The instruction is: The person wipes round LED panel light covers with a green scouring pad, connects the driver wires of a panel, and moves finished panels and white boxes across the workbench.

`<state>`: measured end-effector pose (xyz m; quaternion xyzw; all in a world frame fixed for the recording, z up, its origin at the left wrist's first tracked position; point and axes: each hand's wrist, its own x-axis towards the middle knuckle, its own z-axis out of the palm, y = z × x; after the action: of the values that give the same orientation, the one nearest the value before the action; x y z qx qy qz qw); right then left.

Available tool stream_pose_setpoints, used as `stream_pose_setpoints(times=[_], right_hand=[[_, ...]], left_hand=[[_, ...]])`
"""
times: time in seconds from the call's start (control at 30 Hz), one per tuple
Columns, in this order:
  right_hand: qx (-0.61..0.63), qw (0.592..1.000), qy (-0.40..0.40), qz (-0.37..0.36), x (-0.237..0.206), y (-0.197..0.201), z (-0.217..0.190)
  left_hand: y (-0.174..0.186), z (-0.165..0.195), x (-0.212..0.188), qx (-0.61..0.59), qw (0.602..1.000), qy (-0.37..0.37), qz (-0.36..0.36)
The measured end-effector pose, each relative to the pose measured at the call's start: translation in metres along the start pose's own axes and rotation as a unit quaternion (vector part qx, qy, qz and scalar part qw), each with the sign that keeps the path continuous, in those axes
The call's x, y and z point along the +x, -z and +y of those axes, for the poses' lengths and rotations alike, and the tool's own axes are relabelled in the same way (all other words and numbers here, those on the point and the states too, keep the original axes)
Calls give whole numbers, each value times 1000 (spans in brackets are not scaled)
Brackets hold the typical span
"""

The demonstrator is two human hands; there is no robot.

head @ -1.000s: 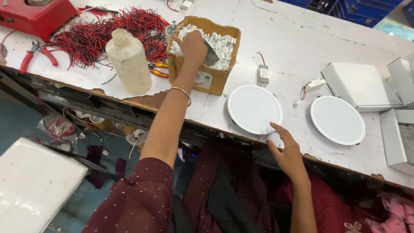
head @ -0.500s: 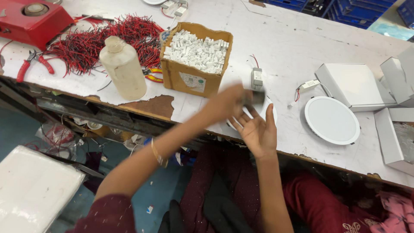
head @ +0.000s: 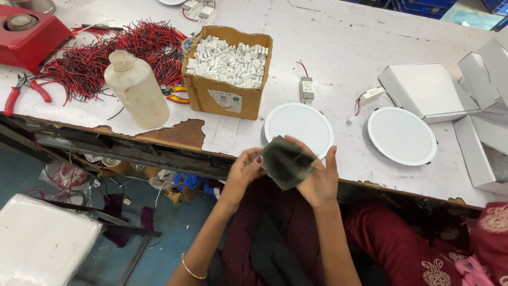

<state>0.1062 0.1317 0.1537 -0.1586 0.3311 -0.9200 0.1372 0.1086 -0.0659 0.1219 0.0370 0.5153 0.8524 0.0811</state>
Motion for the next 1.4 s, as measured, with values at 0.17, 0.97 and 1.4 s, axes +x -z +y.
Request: stream_pose_setpoints(times=[0.17,0.97,1.4], right_hand=[[-84,996,-3,-5,-1,-5,4],[-24,986,-43,160,5,43,37],[105,988,-68,89,-7,27,20]], left_hand=[[-1,-22,1,-79,997,12,10],[221,91,110,463,686,-396,398],[136,82,34,617,659,-403,148]])
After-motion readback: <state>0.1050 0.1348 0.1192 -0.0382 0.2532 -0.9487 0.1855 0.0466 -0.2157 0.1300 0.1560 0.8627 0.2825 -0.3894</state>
